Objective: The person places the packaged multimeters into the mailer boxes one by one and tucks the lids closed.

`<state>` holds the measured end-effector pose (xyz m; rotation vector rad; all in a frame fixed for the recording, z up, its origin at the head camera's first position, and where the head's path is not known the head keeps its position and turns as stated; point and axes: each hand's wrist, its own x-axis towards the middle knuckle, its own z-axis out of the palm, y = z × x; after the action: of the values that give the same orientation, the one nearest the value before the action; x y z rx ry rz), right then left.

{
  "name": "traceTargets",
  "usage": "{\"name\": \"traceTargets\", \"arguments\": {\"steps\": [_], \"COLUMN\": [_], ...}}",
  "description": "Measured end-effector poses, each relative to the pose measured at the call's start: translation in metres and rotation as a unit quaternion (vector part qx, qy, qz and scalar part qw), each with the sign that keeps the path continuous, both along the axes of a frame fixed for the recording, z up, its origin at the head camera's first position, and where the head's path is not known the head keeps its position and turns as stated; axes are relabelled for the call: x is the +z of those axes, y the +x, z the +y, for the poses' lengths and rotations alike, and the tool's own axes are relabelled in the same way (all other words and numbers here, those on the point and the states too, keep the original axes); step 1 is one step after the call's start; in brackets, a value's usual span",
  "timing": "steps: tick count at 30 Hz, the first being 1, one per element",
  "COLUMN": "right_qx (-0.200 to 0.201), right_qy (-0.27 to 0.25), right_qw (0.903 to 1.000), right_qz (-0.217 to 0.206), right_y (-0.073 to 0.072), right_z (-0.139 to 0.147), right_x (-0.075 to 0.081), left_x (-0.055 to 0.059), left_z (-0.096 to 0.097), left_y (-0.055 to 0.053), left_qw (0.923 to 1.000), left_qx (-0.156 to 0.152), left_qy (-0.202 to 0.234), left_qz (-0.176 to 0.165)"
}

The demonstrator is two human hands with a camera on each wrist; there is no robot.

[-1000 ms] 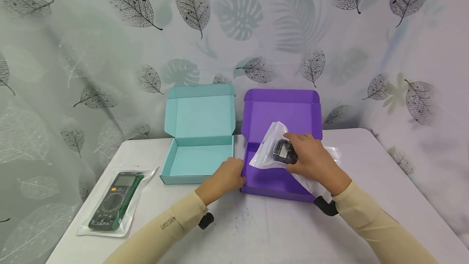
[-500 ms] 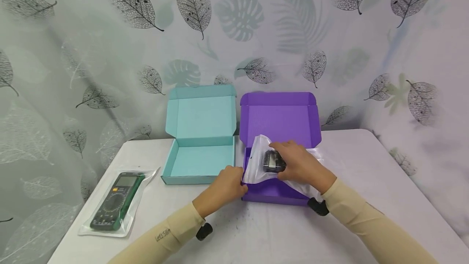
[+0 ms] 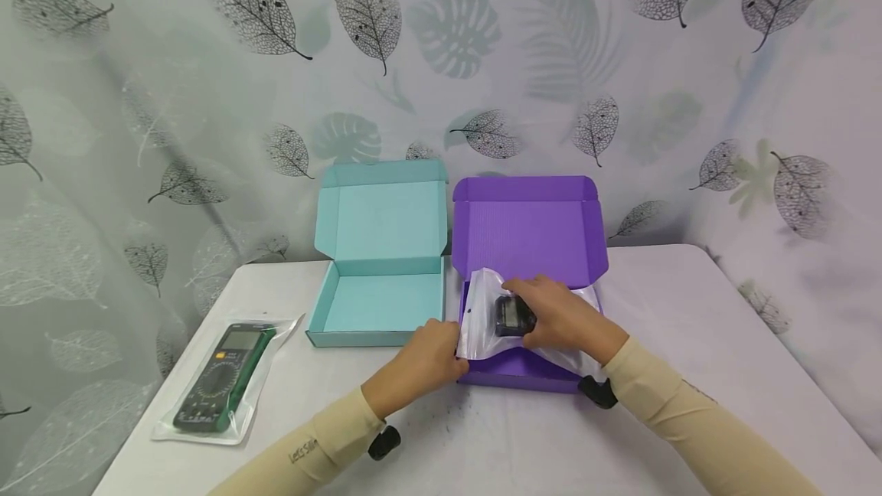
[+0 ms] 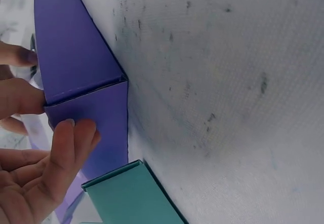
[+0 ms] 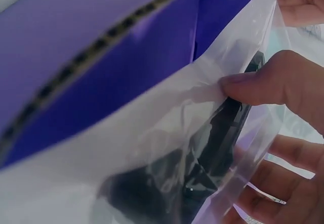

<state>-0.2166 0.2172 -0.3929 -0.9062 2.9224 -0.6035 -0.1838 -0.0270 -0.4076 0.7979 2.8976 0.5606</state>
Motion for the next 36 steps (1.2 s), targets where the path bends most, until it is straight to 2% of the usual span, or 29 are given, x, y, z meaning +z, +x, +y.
{"name": "traceTargets", "arguments": {"steps": [11,17,28,33,36], "right_qx": [-0.006,-0.004,0.015,0.020,0.021], "right_qy": [0.009,0.013,0.019,0.023,0.025], "right_qw": [0.9995,0.9992,0.9994,0.9994,0.9993], "right_qz": [-0.029,-0.037,-0.025,-0.018,-0.017], "right_y": [0.001,0.002,0.004,0.003,0.002], "right_z": [0.000,-0.001,-0.001,-0.001,-0.001], "right_x": [-0.006,-0.011,-0.019,-0.023,-0.025], "left_x": [0.001,0.001,0.002,0.006,0.010], "left_z": [-0.001,-0.002,-0.002,-0.003,-0.004], "left_y": [0.002,0.001,0.001,0.001,-0.005], "left_qw": [0.9999,0.9999,0.9998,0.9996,0.9987], "left_qx": [-0.003,-0.012,-0.011,-0.007,0.000], "left_qy": [-0.006,-0.005,0.005,0.023,0.049], "left_qz": [-0.014,-0.004,-0.014,-0.017,-0.013]}}
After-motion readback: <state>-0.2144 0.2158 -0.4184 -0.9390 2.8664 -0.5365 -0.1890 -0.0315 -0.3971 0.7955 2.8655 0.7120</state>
